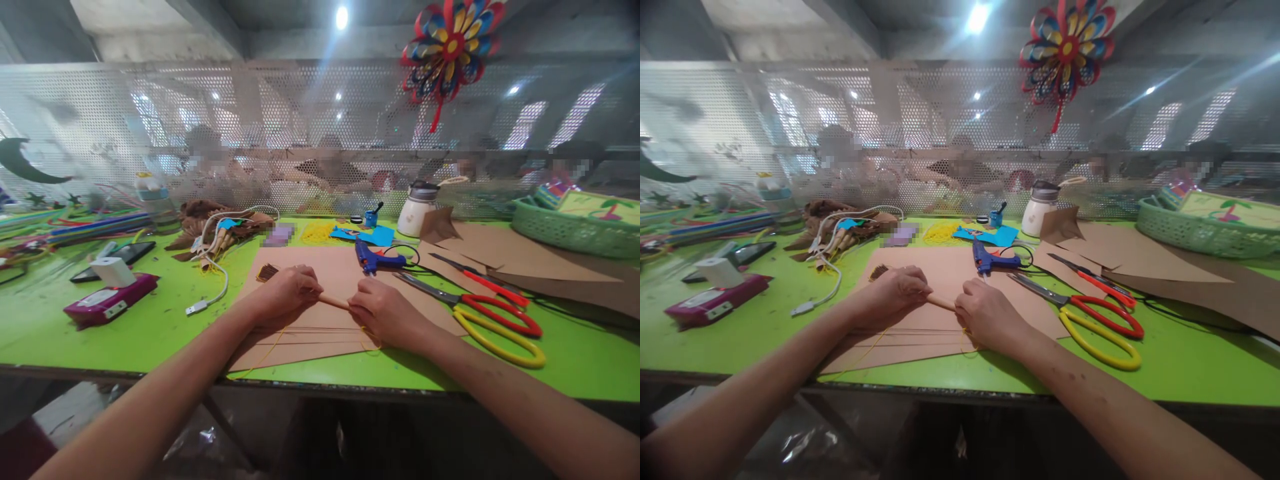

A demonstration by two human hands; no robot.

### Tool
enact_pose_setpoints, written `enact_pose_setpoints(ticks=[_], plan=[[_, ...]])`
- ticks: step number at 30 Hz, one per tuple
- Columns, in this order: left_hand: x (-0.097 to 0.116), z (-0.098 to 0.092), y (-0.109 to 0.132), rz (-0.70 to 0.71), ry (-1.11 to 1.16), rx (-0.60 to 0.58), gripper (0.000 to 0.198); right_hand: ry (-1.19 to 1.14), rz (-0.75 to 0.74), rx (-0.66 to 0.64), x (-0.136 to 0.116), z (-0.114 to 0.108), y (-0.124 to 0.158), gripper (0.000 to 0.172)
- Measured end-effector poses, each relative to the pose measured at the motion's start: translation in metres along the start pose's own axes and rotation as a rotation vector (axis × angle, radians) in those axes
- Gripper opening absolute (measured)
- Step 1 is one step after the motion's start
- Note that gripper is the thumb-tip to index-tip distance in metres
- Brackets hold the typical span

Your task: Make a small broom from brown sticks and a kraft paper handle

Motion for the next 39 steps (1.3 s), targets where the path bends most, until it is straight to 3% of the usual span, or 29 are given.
enact_pose_setpoints(ticks=[9,19,31,39], plan=[[0.005,-0.006,-0.001,-0.019,-0.026,-0.077,0.022,0.073,-0.029,0.007,-0.004,-0.001,0.002,0.023],[0.005,-0.008,0.002,-0.043,0.007,-0.071,0.026,0.052,-0.043,0.007,-0.007,-0.001,0.003,0.020],[0.005,-0.010,0.005,-0.108,0.023,-0.065,0.023,-0.069,0.096,0.002,-0.001,0.003,0.003,0.014],[0.007,-0.011,0.007,-0.086,-0.003,-0.040,0.021,-0.101,0.144,-0.054,-0.003,0.004,0.001,0.023]])
Point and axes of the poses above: each hand's wrist, its own y-axis away from the middle knuckle, its own z-axis out of the palm, x = y × z, the point moved 4 cm from there along -y, towards the middle knuckle, and after that the axes turned 15 degrees about x, right-handed, at the moved point
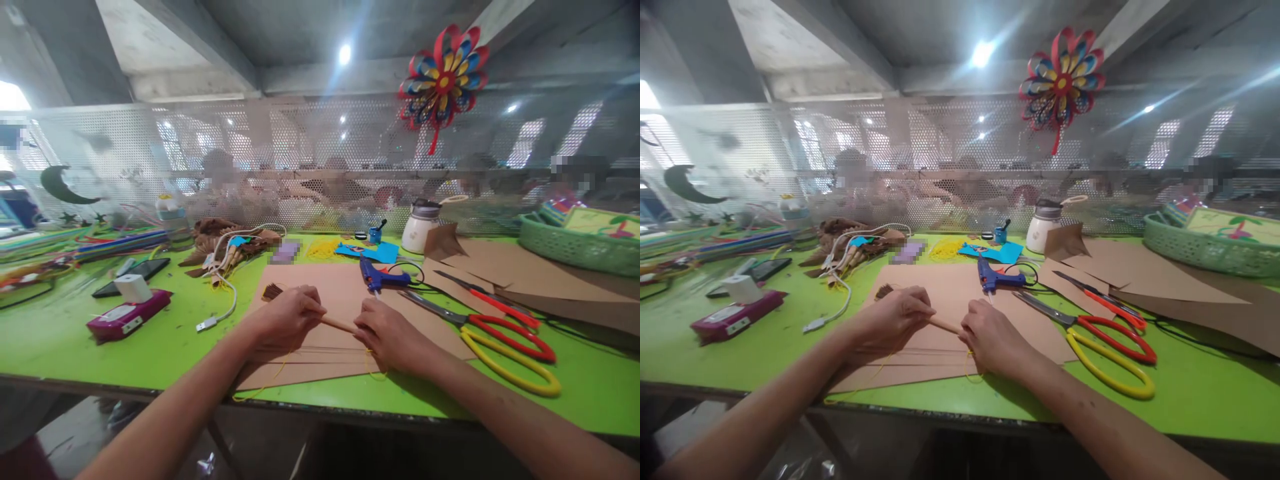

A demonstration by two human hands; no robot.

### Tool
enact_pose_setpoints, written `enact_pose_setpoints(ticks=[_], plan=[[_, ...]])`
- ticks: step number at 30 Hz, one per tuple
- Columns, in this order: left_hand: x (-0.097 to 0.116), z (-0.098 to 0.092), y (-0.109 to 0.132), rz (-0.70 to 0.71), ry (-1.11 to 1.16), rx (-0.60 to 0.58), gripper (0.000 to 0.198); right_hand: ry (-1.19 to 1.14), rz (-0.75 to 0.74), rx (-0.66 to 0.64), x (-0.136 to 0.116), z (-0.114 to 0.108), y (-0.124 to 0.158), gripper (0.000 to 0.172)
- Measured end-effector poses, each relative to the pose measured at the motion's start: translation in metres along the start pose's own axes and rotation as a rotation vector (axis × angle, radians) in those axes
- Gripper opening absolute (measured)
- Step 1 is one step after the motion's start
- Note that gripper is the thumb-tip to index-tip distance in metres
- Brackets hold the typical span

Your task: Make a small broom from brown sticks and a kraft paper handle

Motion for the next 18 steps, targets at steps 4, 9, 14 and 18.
enact_pose_setpoints(ticks=[4,9,14,18], plan=[[-0.0035,0.0014,0.0016,-0.015,0.005,0.013,0.021,0.030,-0.025,-0.003,-0.0006,0.0019,0.0006,0.026],[-0.0065,0.0032,0.0025,-0.030,0.014,0.011,0.022,0.041,-0.046,-0.002,-0.0014,0.0013,0.0006,0.024],[-0.0048,0.0025,0.0023,-0.008,0.000,-0.001,0.025,0.050,-0.038,-0.004,-0.0026,-0.0007,0.0012,0.022],[-0.0042,0.0010,0.0029,-0.019,0.003,-0.006,0.025,0.069,-0.042,-0.010,-0.0040,-0.0020,0.0028,0.022]])
Point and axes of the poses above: each hand's wrist, its own y-axis away from the middle knuckle, its own z-axis out of the palm, x = y × z, the point moved 4 cm from there along -y, towards the middle knuckle, and after that the axes turned 15 degrees about x, right-handed, at the moved point
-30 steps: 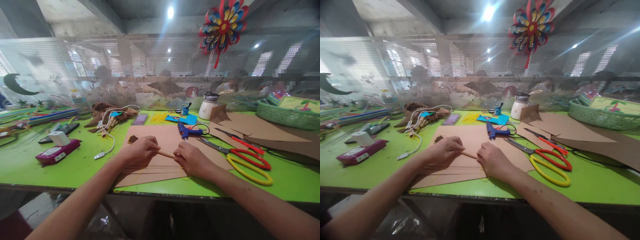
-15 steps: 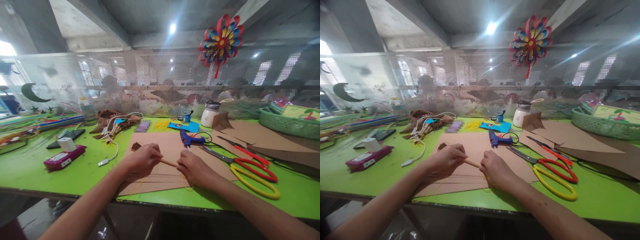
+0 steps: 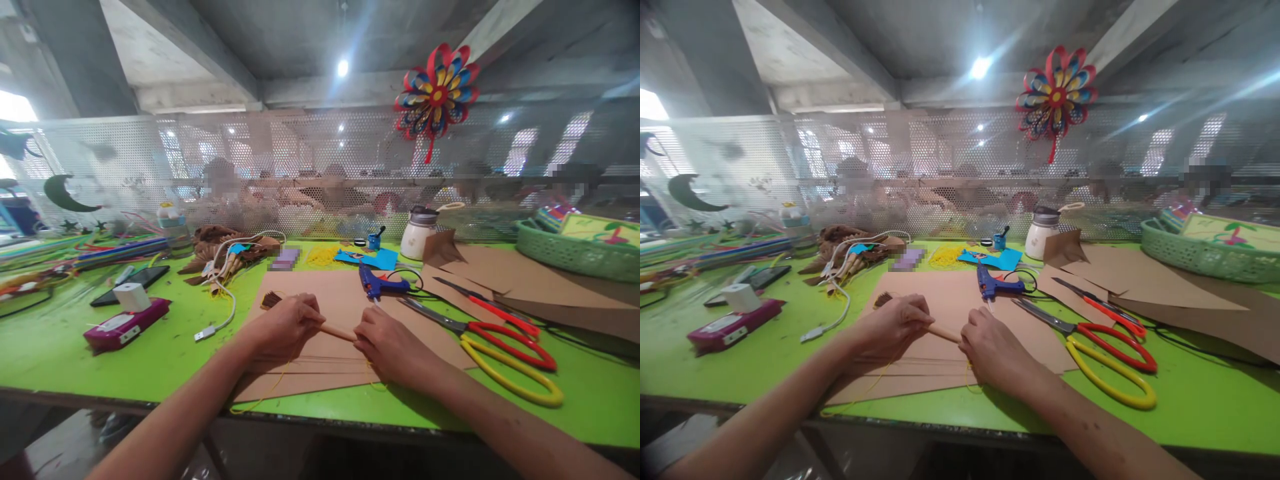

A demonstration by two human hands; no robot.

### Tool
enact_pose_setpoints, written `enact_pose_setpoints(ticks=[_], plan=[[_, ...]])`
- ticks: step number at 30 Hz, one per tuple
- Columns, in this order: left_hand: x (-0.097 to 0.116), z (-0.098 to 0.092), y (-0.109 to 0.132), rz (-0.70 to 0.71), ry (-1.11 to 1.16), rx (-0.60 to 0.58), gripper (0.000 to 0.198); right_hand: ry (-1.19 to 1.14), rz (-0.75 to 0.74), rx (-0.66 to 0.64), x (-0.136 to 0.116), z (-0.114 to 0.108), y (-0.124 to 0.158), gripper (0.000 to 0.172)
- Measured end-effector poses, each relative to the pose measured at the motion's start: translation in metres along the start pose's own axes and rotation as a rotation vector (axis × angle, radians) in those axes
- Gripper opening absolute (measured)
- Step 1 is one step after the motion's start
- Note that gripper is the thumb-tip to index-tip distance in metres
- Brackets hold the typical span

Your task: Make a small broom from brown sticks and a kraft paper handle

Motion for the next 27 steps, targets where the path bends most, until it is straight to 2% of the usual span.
enact_pose_setpoints(ticks=[7,27], plan=[[0.0021,-0.0007,0.0008,0.003,-0.028,0.021,0.025,-0.069,0.049,-0.010,0.0041,0.0030,0.0004,0.021],[-0.0027,0.0029,0.0001,-0.004,-0.001,0.019,0.024,-0.011,-0.013,-0.008,0.0015,0.0033,-0.0009,0.024]])
Point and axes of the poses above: each hand's wrist, its own y-axis away from the middle knuckle, its own z-axis out of the palm, x = y × z, the point moved 4 cm from there along -y, towards the middle knuckle, and after that the axes turned 15 degrees about x, right-handed, at the moved point
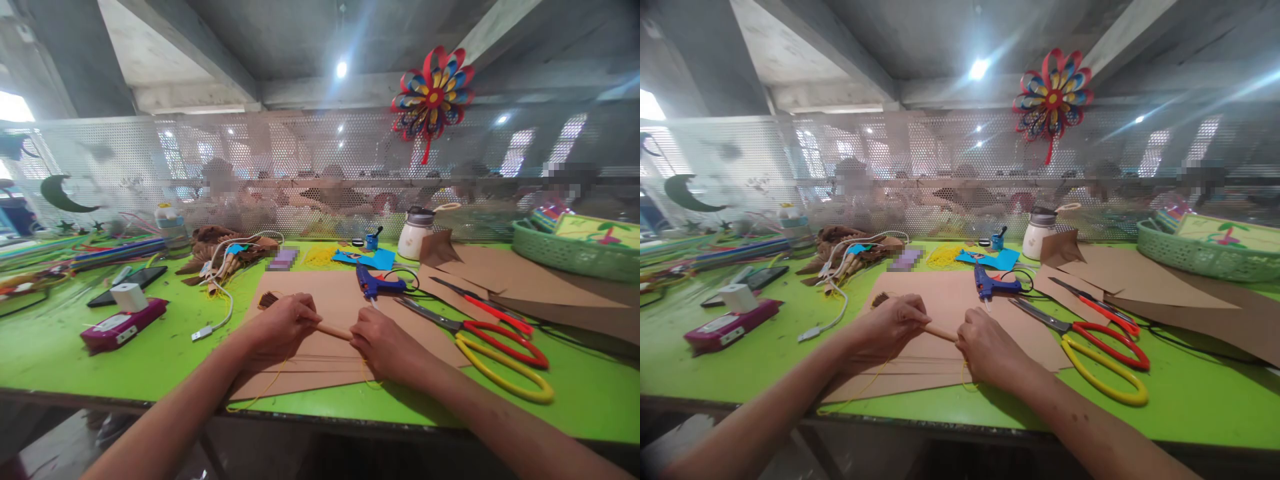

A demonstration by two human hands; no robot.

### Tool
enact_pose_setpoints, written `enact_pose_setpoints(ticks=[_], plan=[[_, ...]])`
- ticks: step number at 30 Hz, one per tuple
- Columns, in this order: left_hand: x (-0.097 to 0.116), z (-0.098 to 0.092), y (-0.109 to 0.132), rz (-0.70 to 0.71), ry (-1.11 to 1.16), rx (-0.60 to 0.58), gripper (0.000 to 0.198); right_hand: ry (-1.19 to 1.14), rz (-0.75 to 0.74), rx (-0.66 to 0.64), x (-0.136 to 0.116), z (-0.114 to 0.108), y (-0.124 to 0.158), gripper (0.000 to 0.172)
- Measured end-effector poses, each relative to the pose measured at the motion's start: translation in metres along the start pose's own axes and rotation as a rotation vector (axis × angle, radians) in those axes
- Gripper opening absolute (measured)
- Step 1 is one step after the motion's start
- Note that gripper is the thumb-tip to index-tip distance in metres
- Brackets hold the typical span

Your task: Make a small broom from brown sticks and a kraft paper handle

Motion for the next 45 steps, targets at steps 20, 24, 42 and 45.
enact_pose_setpoints(ticks=[20,24,42,45], plan=[[-0.003,0.001,-0.001,-0.013,0.011,-0.015,0.023,-0.127,0.173,0.024,0.013,-0.001,0.001,0.017],[-0.005,0.002,-0.001,-0.022,0.017,-0.009,0.022,-0.116,0.161,0.025,0.011,-0.001,0.000,0.015],[-0.005,0.003,-0.001,-0.030,0.054,-0.009,0.024,-0.102,0.092,0.020,0.010,-0.001,0.000,0.020],[-0.007,0.003,-0.001,-0.047,0.066,-0.008,0.022,-0.125,0.094,-0.003,0.012,-0.003,0.001,0.023]])
Point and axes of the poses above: each hand's wrist, its own y-axis away from the middle knuckle, its own z-axis out of the palm, x = y × z, the point moved 4 cm from there along -y, towards the middle knuckle, and after that the axes turned 15 degrees about x, right-handed, at the moved point
